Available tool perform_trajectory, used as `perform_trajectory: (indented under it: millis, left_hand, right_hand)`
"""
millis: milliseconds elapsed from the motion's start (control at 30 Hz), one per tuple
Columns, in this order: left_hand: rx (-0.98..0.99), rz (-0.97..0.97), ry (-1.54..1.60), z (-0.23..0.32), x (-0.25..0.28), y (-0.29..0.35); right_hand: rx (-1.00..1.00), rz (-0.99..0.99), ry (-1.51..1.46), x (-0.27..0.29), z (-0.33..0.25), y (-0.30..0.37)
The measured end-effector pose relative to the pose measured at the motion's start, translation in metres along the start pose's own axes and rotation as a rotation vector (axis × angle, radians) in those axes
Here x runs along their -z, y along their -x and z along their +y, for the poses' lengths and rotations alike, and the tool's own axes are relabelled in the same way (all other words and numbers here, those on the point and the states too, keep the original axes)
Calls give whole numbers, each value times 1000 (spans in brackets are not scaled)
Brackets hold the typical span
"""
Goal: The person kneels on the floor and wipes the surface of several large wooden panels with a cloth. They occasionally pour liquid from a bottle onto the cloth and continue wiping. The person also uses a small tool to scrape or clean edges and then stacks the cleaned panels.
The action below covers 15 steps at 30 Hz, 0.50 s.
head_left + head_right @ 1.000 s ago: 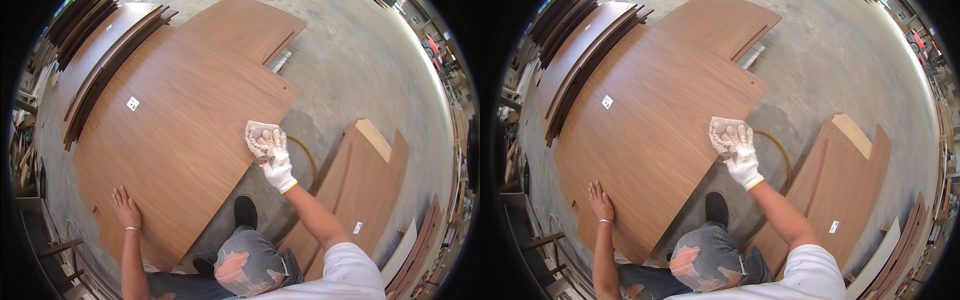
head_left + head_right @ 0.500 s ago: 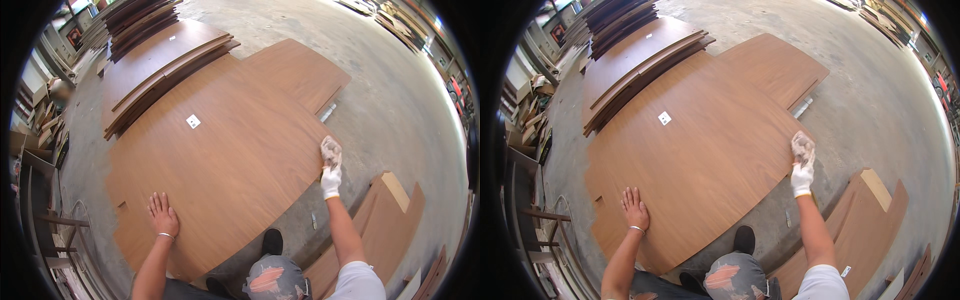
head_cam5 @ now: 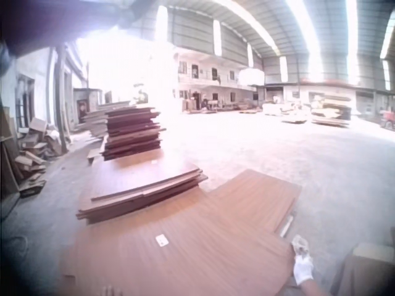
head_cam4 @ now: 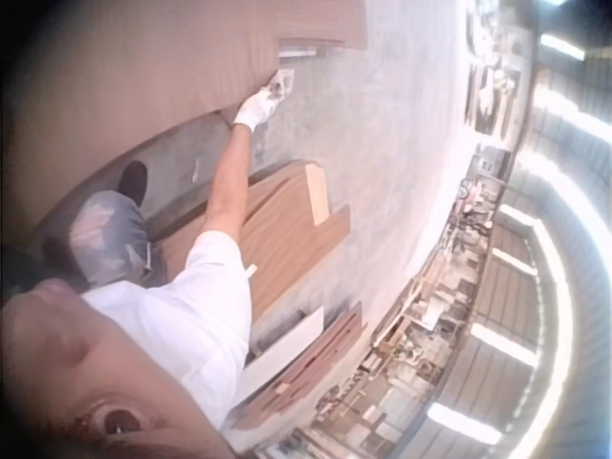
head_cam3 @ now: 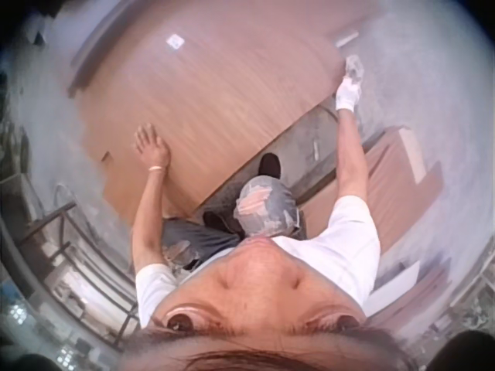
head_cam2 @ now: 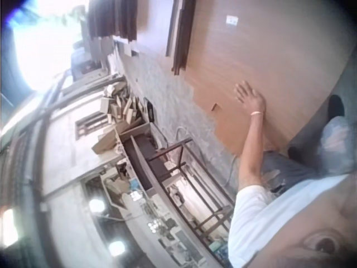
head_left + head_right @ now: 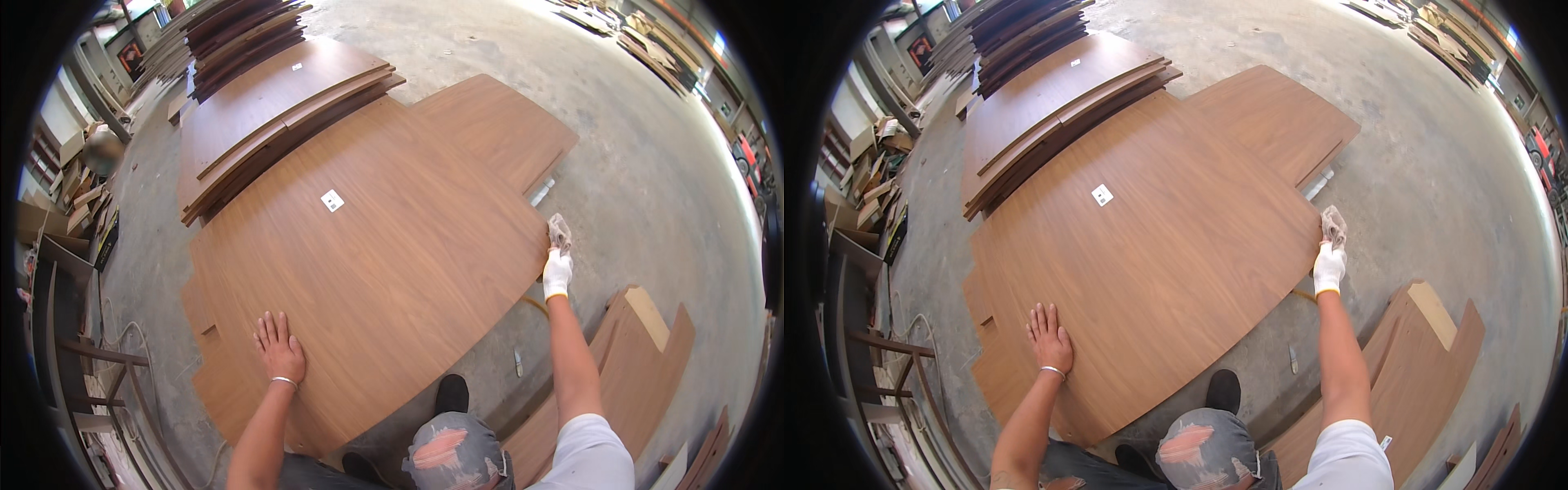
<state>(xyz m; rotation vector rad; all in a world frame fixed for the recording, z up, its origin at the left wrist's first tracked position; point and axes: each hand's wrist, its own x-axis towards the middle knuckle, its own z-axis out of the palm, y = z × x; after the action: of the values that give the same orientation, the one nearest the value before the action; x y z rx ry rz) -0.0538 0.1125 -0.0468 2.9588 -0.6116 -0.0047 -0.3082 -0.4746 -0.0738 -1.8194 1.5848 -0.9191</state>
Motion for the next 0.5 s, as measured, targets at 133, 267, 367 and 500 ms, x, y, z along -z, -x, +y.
perform_trajectory:
  millis: [133, 267, 367, 500]
  left_hand:
    - [0, 13, -6, -6, 0, 0]
    - [-25, 50, -11, -11, 0, -1]
    - [-7, 31, 35, -4, -7, -2]
    - [1, 63, -10, -7, 2, -3]
  right_hand:
    - [165, -123, 25, 5, 30, 48]
    - [-38, -121, -106, 6, -5, 12]
    - [-10, -45, 38, 7, 5, 15]
    - [171, -217, -252, 8, 18, 83]
